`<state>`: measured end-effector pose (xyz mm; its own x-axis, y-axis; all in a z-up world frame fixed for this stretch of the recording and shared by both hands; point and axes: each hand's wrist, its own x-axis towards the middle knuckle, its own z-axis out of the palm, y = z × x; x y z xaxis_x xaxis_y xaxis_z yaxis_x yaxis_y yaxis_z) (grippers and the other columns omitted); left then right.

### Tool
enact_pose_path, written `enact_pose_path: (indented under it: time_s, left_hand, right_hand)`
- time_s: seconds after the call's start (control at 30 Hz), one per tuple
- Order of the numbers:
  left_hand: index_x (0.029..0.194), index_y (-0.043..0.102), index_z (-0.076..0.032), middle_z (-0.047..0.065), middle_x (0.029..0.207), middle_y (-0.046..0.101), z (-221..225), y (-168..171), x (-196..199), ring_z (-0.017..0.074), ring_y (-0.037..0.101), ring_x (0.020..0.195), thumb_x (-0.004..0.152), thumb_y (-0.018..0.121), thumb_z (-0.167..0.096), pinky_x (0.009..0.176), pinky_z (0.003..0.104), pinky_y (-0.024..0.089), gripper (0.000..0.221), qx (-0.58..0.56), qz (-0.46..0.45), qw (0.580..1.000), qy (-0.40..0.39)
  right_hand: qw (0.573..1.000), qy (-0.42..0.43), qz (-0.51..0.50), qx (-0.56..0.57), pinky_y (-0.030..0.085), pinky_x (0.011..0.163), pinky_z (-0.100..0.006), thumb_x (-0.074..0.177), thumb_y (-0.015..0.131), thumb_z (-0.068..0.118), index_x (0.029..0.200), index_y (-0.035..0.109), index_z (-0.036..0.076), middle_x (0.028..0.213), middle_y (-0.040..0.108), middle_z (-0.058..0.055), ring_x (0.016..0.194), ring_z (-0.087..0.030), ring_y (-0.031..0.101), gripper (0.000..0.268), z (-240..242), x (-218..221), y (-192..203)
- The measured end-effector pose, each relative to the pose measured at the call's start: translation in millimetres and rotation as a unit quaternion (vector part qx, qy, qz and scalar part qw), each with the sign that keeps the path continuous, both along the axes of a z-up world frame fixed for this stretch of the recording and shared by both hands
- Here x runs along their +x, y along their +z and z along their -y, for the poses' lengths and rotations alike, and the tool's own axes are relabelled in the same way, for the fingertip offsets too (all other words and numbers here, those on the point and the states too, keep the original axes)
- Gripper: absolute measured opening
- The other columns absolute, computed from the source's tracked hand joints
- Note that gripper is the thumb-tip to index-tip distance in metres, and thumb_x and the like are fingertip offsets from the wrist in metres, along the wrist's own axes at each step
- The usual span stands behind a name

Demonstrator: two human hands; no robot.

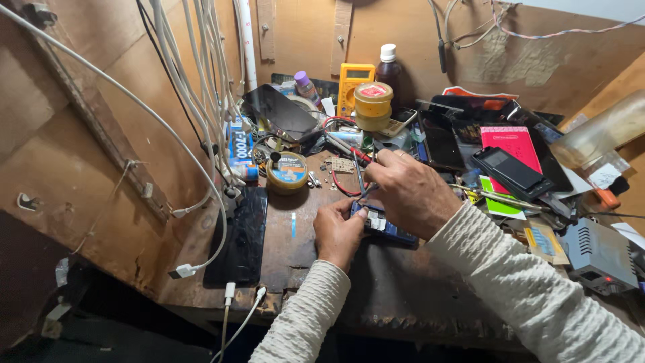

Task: The person is repairing a mobile phone by removing the back cover and probing the internal components with multimeter leads. They also apply a piece of tape to the device and handle a small screwdriver.

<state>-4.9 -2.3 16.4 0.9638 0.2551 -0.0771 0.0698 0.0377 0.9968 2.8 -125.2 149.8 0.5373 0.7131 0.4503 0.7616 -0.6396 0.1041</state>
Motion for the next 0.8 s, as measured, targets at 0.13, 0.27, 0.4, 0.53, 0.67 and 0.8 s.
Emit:
enact_pose_path:
  time_s: [0.13,0.27,0.4,0.53,0.67,0.8]
  left_hand:
    - [0.107,0.080,-0.004,0.008,0.085,0.081,0.9,1.4,0.9,0.0101,0.071,0.072,0.079,0.076,-0.010,0.068,0.029,0.057,0.029,-0.009,0.015,1.000,0.004]
    - [0.107,0.080,-0.004,0.009,0.084,0.081,-1.0,1.0,1.2,0.0112,0.073,0.072,0.079,0.077,-0.012,0.069,0.030,0.056,0.029,0.023,-0.003,1.000,0.009]
    - [0.107,0.079,-0.004,0.009,0.084,0.081,-0.2,-1.6,0.7,0.0107,0.073,0.073,0.078,0.075,-0.011,0.070,0.030,0.057,0.030,0.002,0.019,1.000,0.006]
    - [0.107,0.080,-0.004,0.009,0.083,0.079,0.3,-0.6,1.2,0.0108,0.073,0.071,0.078,0.077,-0.011,0.067,0.030,0.057,0.030,0.028,0.009,1.000,0.009]
    - [0.108,0.080,-0.005,0.008,0.080,0.079,-1.9,0.0,-0.1,0.0118,0.070,0.068,0.080,0.075,-0.010,0.062,0.031,0.057,0.029,-0.004,0.012,1.000,-0.003]
    - [0.108,0.079,-0.003,0.008,0.084,0.080,1.3,-0.4,0.8,0.0115,0.072,0.070,0.081,0.074,-0.007,0.062,0.031,0.059,0.028,-0.061,0.006,0.998,-0.001]
  right_hand:
    - [0.999,-0.048,-0.006,-0.012,0.054,0.074,-0.043,0.075,0.074,0.014,0.076,0.068,0.003,0.085,0.061,-0.013,0.086,-0.033,0.064,0.013,-4.9,1.4,-1.2]
    - [0.995,-0.087,-0.028,-0.034,0.054,0.074,-0.044,0.080,0.076,0.020,0.073,0.069,0.005,0.082,0.062,-0.012,0.084,-0.032,0.065,0.017,-8.8,0.9,-2.7]
    - [0.997,-0.070,-0.012,-0.030,0.055,0.073,-0.044,0.080,0.079,0.023,0.075,0.068,0.002,0.084,0.061,-0.014,0.084,-0.033,0.064,0.023,-5.8,0.1,-3.4]
    - [0.999,-0.037,-0.017,0.003,0.055,0.073,-0.045,0.073,0.077,0.016,0.078,0.071,0.005,0.085,0.063,-0.013,0.085,-0.033,0.065,0.014,-2.4,1.3,-1.2]
    - [0.994,-0.100,-0.040,-0.015,0.056,0.072,-0.046,0.077,0.077,0.022,0.073,0.072,0.006,0.079,0.066,-0.013,0.080,-0.033,0.068,0.017,-8.2,0.8,-3.3]
    - [0.983,-0.169,-0.073,0.025,0.056,0.068,-0.047,0.081,0.077,0.029,0.077,0.076,0.005,0.076,0.070,-0.017,0.072,-0.035,0.070,0.024,-8.0,-1.1,-3.9]
